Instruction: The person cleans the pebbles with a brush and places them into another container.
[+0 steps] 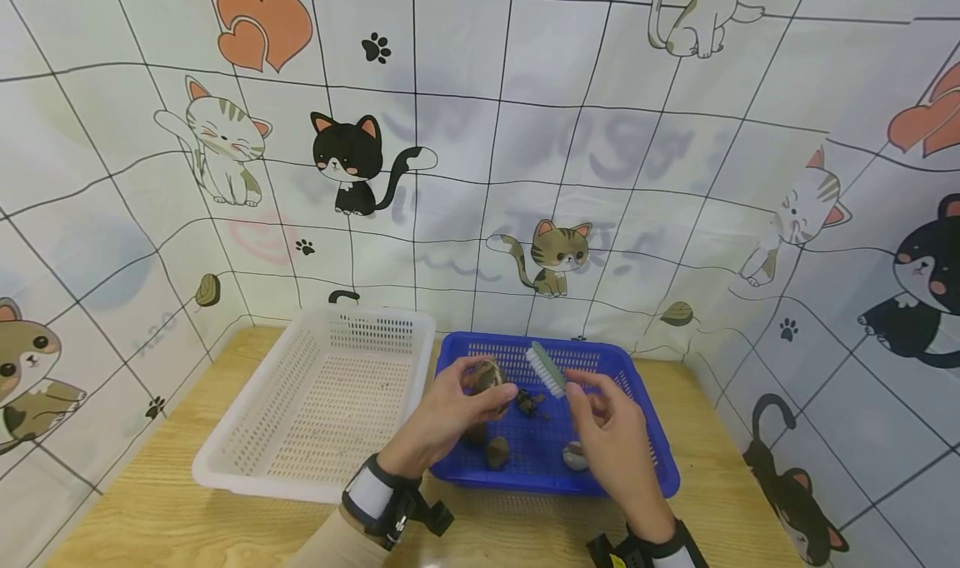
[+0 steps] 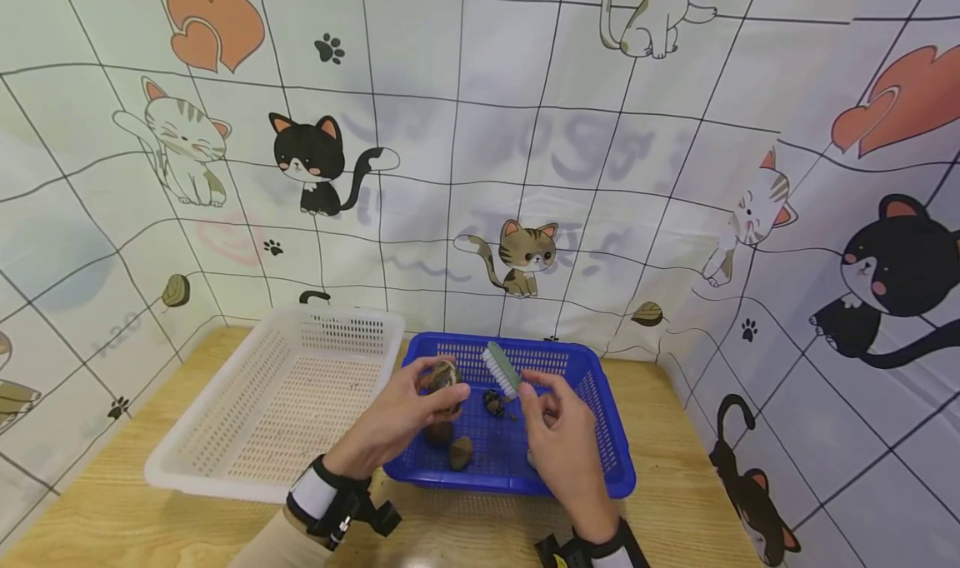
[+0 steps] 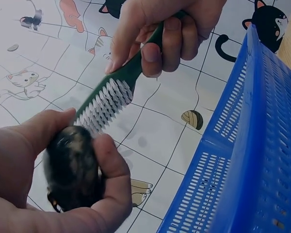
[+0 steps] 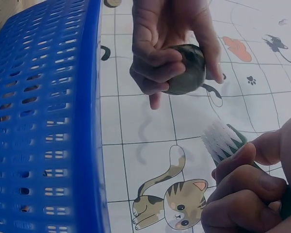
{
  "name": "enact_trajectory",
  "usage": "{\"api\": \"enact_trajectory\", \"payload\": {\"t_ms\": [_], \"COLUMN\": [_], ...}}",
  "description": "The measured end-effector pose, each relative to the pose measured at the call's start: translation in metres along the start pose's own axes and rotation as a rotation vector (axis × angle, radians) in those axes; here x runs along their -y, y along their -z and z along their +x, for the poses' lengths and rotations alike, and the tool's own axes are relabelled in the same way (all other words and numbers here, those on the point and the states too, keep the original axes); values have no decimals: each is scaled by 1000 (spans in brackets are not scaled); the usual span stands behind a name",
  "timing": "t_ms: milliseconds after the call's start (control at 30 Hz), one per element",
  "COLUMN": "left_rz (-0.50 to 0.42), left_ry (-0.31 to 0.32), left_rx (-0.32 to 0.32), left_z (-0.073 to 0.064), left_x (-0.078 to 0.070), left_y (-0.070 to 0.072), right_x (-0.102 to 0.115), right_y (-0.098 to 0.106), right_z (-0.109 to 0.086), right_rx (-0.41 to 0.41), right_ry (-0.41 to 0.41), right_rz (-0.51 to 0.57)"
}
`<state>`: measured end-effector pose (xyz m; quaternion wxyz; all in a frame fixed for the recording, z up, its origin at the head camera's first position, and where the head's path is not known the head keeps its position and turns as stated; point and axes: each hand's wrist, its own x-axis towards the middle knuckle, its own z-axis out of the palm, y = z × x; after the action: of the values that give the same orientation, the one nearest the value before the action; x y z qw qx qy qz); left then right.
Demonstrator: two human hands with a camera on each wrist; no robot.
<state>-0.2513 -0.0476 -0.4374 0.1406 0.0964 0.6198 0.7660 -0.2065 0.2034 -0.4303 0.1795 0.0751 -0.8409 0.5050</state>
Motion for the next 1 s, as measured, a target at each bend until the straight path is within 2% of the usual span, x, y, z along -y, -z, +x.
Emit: {"api": "enact_trajectory", "payload": {"t_ms": [200,433,700,833,1000], "left_rz": [28,41,-56,-115,-94], "left_ry": [-4,51,76,64,44], "left_rx": [-5,-2,94,152,186], "left_z": [-1,-4,-6,-7,-7], "left_x": [0,-2,-7,-7,-7], "left_y": [2,3,0,1,2], "right_x": [2,1,0,2,5], "right_y": [1,0,0,0,-2], "right_z": [-1,0,0,0,-1], "right_rx": [12,26,30,39,44], "right_ry": [5,36,25,11,20], "right_rz": [25,22,38,28,18]}}
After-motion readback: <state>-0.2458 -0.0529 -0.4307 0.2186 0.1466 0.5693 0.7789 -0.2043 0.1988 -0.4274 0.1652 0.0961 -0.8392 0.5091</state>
